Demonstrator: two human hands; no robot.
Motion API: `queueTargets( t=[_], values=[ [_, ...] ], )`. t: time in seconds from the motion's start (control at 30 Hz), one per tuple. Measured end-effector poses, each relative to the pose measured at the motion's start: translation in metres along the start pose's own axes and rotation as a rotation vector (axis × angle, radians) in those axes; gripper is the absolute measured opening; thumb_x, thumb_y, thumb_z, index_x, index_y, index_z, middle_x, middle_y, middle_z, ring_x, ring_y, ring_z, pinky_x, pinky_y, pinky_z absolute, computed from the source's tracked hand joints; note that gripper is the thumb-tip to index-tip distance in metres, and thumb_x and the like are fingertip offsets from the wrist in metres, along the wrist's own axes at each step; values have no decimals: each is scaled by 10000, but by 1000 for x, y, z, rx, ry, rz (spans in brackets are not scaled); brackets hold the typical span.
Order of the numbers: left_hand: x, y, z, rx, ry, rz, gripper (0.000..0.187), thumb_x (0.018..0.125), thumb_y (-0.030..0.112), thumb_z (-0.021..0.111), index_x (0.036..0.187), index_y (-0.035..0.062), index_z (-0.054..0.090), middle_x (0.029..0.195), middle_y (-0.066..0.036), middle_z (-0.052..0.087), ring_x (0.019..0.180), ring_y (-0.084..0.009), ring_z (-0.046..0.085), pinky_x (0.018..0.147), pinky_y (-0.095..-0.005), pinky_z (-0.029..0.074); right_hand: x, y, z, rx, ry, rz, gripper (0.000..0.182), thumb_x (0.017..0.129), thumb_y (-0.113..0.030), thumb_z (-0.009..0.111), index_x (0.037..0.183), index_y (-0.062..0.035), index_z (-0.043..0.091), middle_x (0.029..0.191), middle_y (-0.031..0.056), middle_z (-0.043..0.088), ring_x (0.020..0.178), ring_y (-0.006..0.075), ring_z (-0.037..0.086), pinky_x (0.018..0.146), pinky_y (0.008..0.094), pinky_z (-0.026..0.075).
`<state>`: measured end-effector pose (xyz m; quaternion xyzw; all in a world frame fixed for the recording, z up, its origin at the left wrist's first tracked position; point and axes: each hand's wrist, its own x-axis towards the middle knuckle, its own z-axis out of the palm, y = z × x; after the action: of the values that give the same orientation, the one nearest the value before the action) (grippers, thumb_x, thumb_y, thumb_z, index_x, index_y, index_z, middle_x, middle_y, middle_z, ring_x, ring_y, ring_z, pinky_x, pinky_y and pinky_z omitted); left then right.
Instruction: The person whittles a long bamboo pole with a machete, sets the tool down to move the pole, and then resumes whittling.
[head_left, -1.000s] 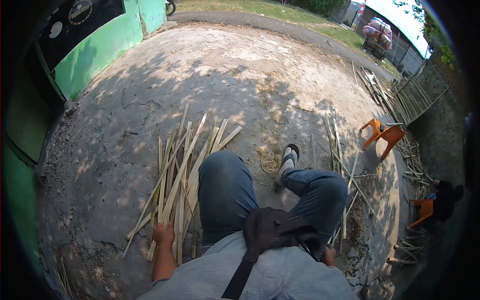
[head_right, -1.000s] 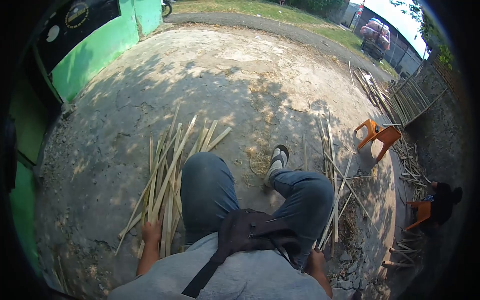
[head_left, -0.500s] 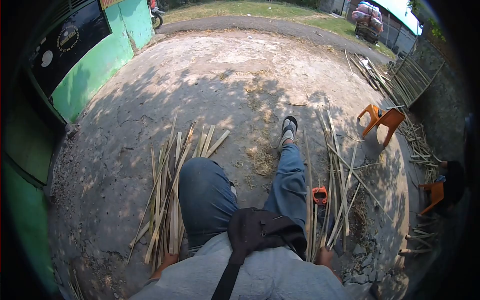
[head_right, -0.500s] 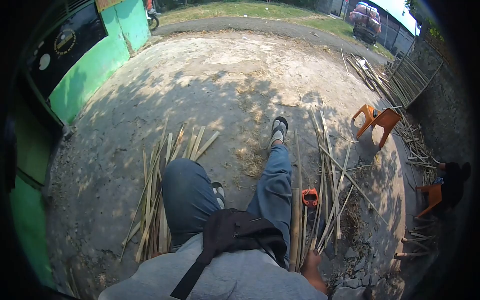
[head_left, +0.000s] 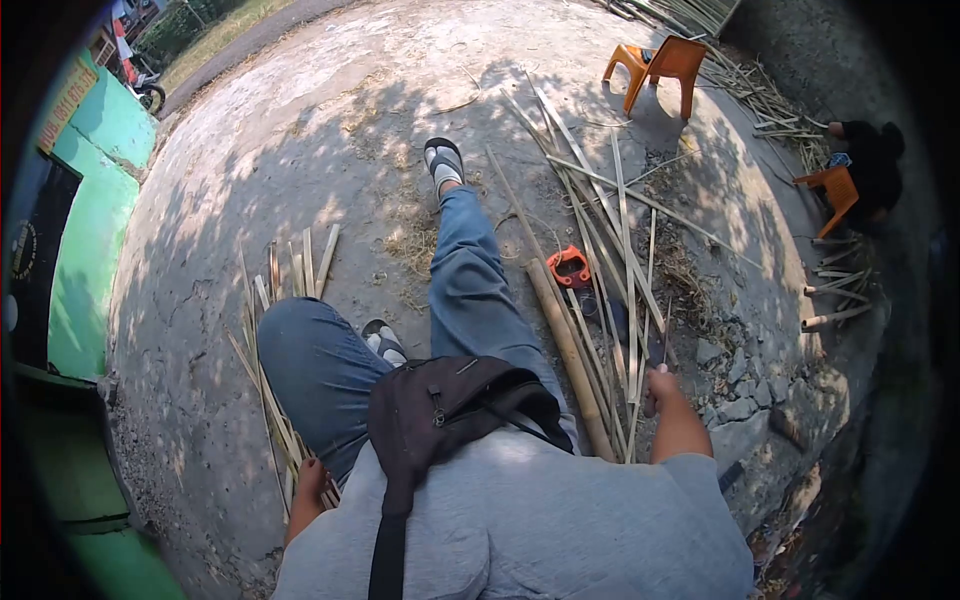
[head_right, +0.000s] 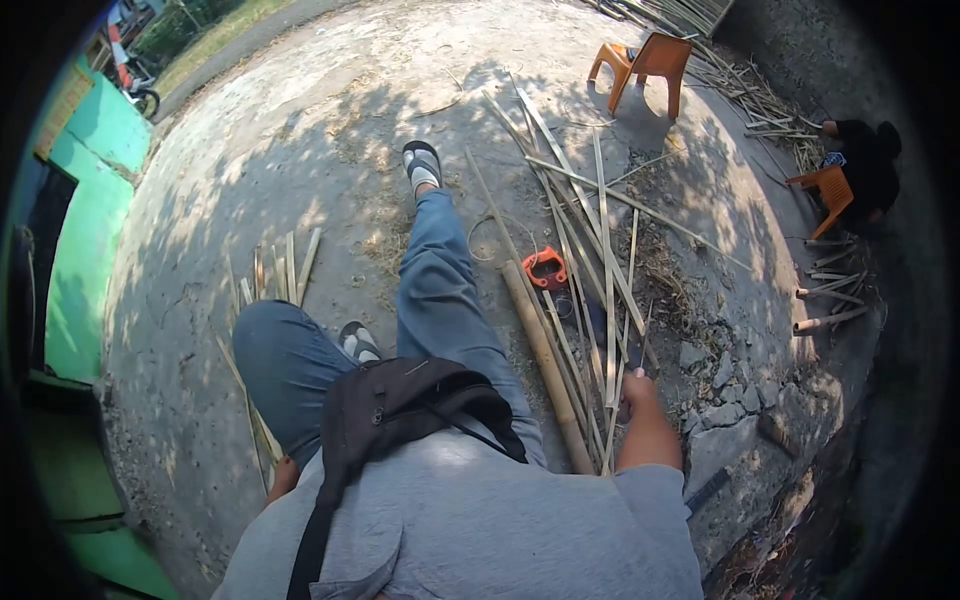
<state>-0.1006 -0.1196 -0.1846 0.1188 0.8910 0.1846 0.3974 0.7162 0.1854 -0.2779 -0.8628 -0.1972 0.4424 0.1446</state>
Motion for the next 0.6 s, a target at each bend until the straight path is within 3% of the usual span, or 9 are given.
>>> queueTargets(
  t=[0.03, 0.13, 0.23, 0.37, 0.47, 0.6],
  values=[
    [-2, 5, 1, 2, -1, 6, 408, 958, 373, 691, 1137, 8, 659, 923, -153, 688, 838, -291, 703, 730, -497, 554, -9, 5, 6, -4, -22, 0, 322, 885, -201, 677, 1078, 54, 648, 916, 173, 696, 665, 289, 676, 576, 450, 533],
    [-8, 8, 5, 13, -3, 6, 402, 958, 365, 689, 1146, 11, 656, 925, -148, 690, 834, -285, 703, 725, -494, 556, -51, 33, 25, -130, 134, -199, 407, 801, -203, 701, 1077, 89, 645, 1020, 251, 725, 862, 411, 733, 737, 495, 574],
    [-8, -1, 13, 34, -16, -2, 396, 958, 358, 686, 1154, 14, 654, 926, -143, 691, 831, -279, 703, 720, -491, 558, -66, 71, 36, -316, 252, -316, 463, 746, -210, 694, 1098, 86, 638, 1038, 303, 715, 1035, 501, 693, 895, 505, 552],
    [-4, -20, 19, 48, -22, -28, 390, 958, 348, 682, 1165, 19, 650, 929, -136, 693, 826, -272, 704, 713, -487, 561, -88, 111, 33, -377, 136, -373, 407, 746, -210, 685, 1084, 14, 654, 994, 285, 710, 977, 484, 689, 884, 528, 530],
    [-1, -26, 19, 56, -22, -43, 385, 958, 340, 680, 1173, 23, 647, 931, -130, 694, 822, -266, 704, 708, -483, 563, -107, 114, 32, -222, 168, -402, 379, 744, -215, 698, 1041, 16, 652, 976, 268, 710, 940, 473, 689, 854, 531, 528],
    [-3, -31, 17, 61, -16, -53, 379, 958, 330, 676, 1184, 27, 644, 933, -123, 696, 817, -258, 704, 701, -479, 566, -105, 98, 58, -163, 352, -272, 415, 767, -210, 717, 1095, 38, 662, 1009, 273, 718, 994, 474, 691, 916, 515, 524]
  ],
)
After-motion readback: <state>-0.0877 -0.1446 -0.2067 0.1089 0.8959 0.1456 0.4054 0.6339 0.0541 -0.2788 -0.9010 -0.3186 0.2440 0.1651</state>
